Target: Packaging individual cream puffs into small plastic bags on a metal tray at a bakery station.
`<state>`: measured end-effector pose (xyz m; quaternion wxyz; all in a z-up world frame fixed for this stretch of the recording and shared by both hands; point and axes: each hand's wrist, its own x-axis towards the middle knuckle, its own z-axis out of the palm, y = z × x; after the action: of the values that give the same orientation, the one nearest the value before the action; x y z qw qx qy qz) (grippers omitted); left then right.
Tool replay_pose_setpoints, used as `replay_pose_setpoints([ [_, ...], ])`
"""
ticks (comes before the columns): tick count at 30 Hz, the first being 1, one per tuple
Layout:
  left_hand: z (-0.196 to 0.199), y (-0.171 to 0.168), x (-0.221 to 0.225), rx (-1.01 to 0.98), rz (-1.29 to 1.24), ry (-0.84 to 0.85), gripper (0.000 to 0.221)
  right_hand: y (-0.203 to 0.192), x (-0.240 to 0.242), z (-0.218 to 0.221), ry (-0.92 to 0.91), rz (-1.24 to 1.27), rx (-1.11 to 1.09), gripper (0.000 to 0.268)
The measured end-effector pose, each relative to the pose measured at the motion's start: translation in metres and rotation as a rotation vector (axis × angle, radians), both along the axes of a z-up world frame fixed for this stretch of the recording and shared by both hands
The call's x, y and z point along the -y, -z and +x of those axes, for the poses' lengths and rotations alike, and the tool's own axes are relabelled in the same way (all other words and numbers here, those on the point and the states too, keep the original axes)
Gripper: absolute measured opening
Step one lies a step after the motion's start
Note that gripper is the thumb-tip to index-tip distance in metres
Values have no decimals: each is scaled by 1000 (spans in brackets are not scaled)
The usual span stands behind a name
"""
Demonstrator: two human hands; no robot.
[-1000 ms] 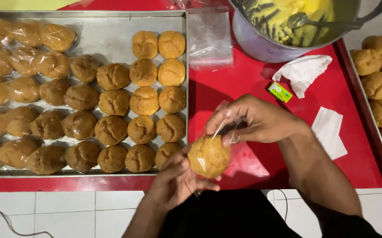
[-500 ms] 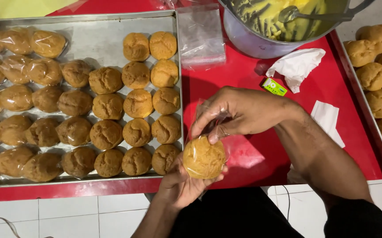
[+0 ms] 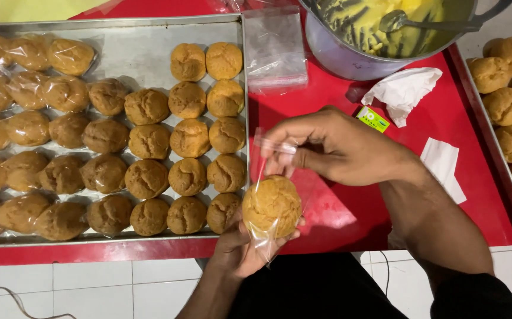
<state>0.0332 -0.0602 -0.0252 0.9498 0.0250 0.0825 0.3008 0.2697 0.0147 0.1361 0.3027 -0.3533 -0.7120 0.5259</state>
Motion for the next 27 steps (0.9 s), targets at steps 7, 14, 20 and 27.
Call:
replay_pose_setpoints([
  [7,3,-5,-2,-21,-5,-11,93,6,3,7,-108,-13,-186,36],
  [14,5,-5,-3,3,45,-6,91,9,7,-3,79,-15,5,28],
  [20,12,-8,-2,34,60,-52,94,10,3,-7,86,76,27,7],
  [27,17,-5,-15,69,137,-42,89,7,-1,-5,129,39,37,9],
])
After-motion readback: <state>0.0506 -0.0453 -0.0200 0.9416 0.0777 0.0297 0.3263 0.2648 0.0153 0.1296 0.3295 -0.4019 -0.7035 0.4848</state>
